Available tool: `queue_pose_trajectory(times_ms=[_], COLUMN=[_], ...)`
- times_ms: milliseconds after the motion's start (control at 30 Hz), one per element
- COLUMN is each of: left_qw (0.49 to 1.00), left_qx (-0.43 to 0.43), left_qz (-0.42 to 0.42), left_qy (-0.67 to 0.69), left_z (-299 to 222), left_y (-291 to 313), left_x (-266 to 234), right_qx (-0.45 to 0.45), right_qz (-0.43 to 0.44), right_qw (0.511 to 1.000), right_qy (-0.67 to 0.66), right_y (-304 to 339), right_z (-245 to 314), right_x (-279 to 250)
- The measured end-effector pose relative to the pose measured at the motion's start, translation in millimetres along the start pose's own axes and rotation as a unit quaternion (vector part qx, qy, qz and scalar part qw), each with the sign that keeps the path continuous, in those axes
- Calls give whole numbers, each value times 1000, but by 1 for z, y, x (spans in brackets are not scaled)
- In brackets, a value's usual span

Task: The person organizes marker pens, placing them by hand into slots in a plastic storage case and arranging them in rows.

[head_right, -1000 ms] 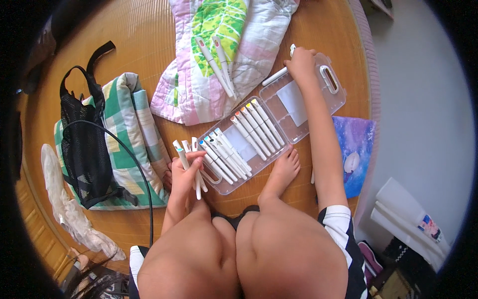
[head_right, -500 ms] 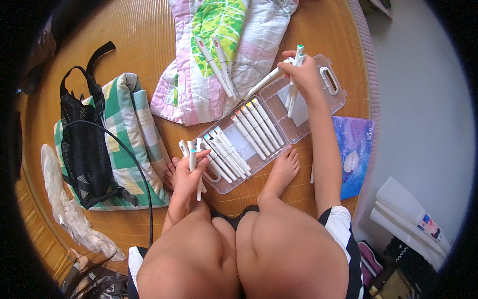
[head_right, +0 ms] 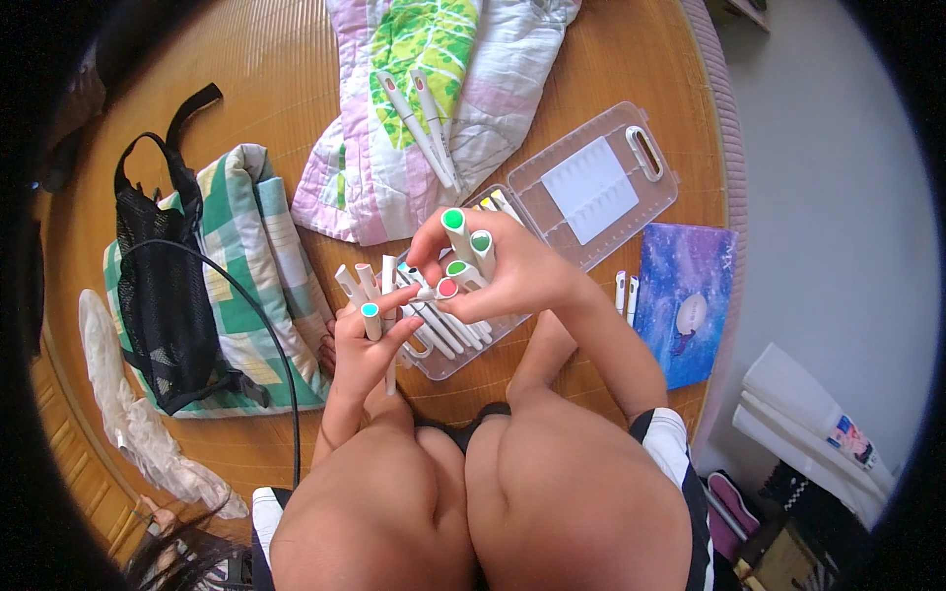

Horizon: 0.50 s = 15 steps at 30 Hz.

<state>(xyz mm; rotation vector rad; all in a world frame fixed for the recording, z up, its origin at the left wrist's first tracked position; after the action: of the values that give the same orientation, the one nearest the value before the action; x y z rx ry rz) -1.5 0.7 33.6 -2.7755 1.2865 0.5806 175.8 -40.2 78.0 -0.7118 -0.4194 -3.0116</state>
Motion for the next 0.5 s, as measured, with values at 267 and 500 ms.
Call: queue_pose_trajectory(times_ms=[267,500], left_qw=[997,947], left_qx=[-75,-261], left_qz=[22,-45], left_qy=[12,180], left_z=[23,53], left_y=[10,40], left_x=[7,-2], right_qx=[8,23], right_qz=[-46,-182], right_qw=[999,920], right_qy=[6,345], right_y=[-1,25], right_z=[-18,-77], right_x=[5,-9])
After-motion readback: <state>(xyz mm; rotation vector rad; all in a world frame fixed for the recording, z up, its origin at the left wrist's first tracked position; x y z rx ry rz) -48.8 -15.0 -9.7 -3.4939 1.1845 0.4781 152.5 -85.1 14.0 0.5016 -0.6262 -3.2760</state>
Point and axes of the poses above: each hand's wrist, its own y-axis away from the middle knuckle, its own x-axis out of the palm, z = x × y, the point moved 1 cm from there along -y, towards the middle knuckle, and after that the axes turned 15 degrees about -y, right-handed, at the moved point
